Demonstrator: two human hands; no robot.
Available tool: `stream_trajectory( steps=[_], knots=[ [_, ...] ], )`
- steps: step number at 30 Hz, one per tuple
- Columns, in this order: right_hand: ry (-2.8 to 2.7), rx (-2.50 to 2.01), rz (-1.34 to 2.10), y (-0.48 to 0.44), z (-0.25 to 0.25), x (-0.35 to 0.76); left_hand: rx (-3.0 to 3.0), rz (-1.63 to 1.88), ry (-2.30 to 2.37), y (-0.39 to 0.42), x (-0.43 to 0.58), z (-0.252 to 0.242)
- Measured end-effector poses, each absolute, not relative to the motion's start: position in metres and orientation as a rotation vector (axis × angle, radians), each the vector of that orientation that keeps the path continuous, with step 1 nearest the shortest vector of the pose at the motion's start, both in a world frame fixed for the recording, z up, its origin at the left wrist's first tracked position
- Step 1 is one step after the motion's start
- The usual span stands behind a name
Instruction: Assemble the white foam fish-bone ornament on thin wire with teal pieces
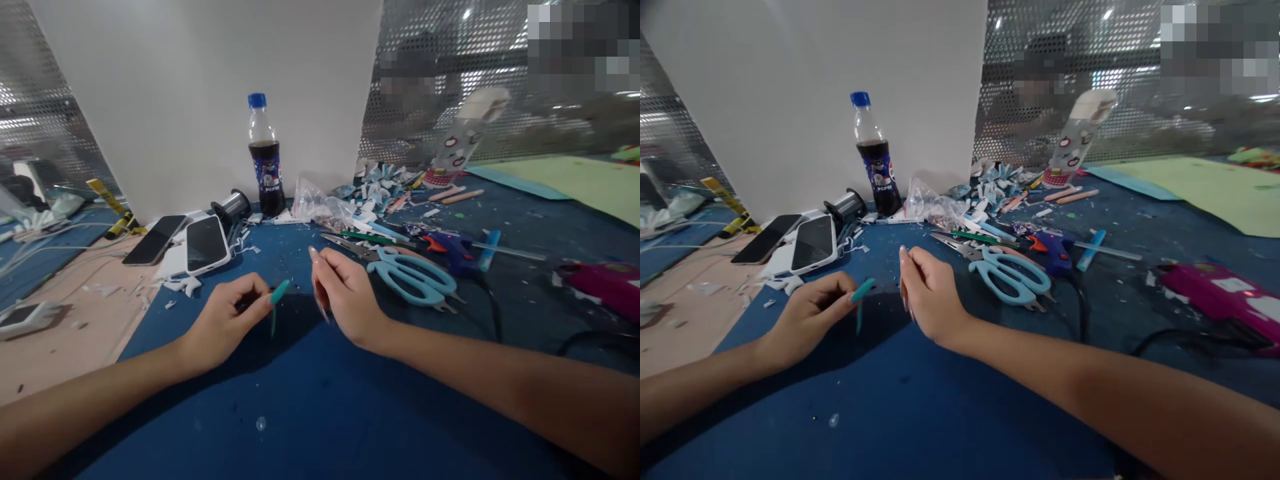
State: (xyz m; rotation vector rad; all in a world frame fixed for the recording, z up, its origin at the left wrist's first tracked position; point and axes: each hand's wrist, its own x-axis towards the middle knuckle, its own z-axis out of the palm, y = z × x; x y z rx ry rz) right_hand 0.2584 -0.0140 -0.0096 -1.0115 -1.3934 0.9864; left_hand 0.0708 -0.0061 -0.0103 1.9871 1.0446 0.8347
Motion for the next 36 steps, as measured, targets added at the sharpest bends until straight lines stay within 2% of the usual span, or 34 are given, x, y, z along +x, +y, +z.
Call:
stream_trajectory(
  steps=[5, 10, 25, 36],
  knots=[
    [-1.717, -0.9, 0.673, -0.022, -0.0061, 0.2584, 1.328, 0.849, 0.859, 0.0028, 0.0753, -0.0106],
    [-1.905, -0.887, 0.439, -0.0247, -0.0084, 0.2595, 1.128, 0.844, 0.772, 0.0004, 0.0772, -0.0083],
    [-2.082, -0.8, 0.402, -0.0247, -0.0103, 0.2595, 1.178, 0.793, 0.638, 0.0001, 0.076, -0.0128],
    [-2.081, -0.827, 0.396, -0.0261, -0.0113, 0.2586, 1.25, 0.816, 0.724, 0.0004, 0.0771, -0.0129]
  ],
)
